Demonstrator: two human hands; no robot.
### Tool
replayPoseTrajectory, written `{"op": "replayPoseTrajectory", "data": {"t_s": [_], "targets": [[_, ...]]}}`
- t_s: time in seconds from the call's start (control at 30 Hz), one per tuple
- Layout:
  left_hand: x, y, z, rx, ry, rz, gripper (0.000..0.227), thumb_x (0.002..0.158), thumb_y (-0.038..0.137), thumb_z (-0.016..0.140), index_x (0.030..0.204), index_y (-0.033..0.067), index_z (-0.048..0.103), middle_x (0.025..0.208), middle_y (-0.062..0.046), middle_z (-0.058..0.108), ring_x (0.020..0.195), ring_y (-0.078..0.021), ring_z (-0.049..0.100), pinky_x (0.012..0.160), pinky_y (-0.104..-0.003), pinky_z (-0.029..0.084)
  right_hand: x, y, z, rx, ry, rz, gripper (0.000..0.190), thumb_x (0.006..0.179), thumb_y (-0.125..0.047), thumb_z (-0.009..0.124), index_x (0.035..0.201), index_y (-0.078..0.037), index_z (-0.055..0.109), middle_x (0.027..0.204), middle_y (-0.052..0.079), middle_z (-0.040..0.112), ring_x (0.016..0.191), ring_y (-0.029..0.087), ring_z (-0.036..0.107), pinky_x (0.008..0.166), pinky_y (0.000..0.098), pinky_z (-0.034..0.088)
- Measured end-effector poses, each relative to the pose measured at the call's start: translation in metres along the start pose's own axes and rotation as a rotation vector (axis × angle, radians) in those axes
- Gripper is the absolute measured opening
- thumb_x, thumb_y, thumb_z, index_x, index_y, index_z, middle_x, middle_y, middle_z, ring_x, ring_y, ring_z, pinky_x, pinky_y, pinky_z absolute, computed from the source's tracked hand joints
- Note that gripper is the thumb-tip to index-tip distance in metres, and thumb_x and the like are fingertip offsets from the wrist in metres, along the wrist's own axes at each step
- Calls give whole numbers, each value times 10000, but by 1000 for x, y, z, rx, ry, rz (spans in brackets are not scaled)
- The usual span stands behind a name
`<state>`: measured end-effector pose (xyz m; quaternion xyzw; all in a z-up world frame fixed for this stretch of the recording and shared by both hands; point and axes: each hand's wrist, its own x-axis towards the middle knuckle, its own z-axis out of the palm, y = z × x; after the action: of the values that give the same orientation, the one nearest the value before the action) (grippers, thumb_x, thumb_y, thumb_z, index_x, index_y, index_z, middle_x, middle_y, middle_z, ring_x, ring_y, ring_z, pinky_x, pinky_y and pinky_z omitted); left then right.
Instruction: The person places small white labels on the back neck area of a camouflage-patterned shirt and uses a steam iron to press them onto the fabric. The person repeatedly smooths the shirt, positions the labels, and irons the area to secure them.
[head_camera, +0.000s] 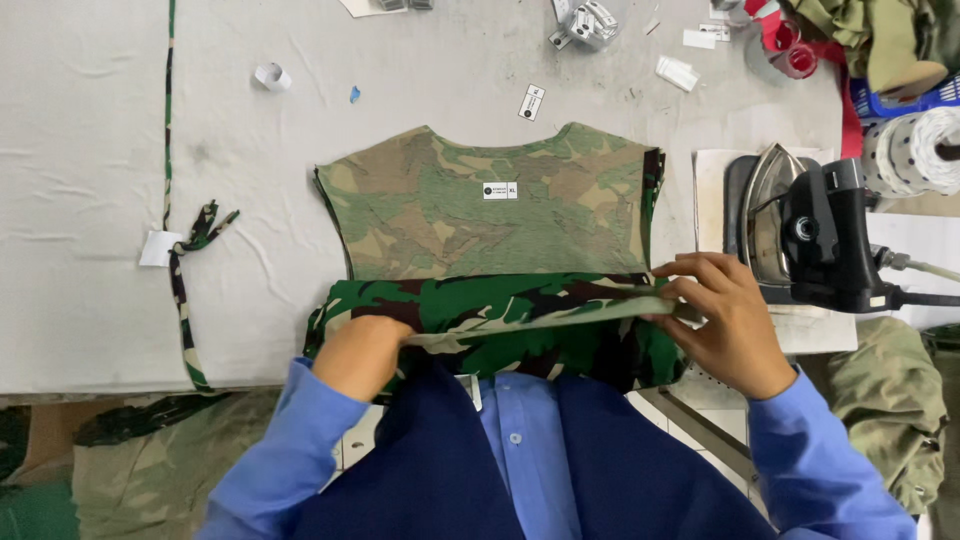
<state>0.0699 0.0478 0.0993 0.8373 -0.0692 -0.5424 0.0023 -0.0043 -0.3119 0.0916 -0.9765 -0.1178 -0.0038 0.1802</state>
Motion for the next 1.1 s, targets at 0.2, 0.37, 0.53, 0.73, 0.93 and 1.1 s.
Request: {"op": "replayPoseTrajectory", "data": {"t_s": [0.2, 0.37, 0.53, 0.73, 0.93, 1.1], "targets": [[24, -72, -12, -142, 374, 169, 271, 900, 195, 579, 1151, 205, 683, 1053, -121, 731, 1071, -323, 665, 928, -430, 518, 35, 1, 19, 525, -607, 468, 255, 800, -107, 710, 1034, -13, 672, 927, 240, 761, 977, 450, 697, 907, 504, 509], [122, -78, -74, -238, 776, 173, 227, 1010, 379, 531, 1122, 229, 659, 992, -34, 685, 1014, -253, 660, 884, -397, 513, 120, 88, 76, 571, -56, 443, 223, 888, -183, 767, 1012, -42, 648, 834, 134, 667, 853, 297, 658, 812, 398, 486], [229, -66, -93, -212, 847, 132, 239, 1042, 349, 473, 1117, 168, 609, 999, -81, 648, 1012, -282, 657, 857, -416, 539, 187, 138, 145, 99, -207, 477, 393, 918, -443, 685, 1109, -100, 660, 1002, 185, 698, 998, 423, 653, 856, 512, 499], [218, -52, -84, -229, 863, 80, 388, 1039, 475, 453, 1185, 137, 577, 1042, -101, 667, 1007, -290, 676, 856, -438, 550, 170, 123, 162, -8, -107, 470, 309, 1025, -448, 550, 1122, -154, 554, 958, 82, 672, 884, 307, 694, 742, 437, 531], [240, -72, -85, 234, 1573, 283, 129, 966, 423, 626, 984, 296, 644, 689, 84, 535, 598, -130, 590, 538, -259, 521, 161, 172, 182, -444, 363, 70, 154, 892, -278, 630, 1033, -280, 570, 778, -66, 509, 650, 166, 619, 548, 295, 502], [246, -66, -94, 102, 1335, 217, 280, 963, 524, 571, 1045, 256, 585, 812, 41, 571, 798, -169, 644, 652, -316, 542, 195, 145, 155, -391, 282, 232, 301, 873, -283, 779, 1061, -159, 578, 963, 13, 520, 933, 248, 571, 746, 363, 434]]}}
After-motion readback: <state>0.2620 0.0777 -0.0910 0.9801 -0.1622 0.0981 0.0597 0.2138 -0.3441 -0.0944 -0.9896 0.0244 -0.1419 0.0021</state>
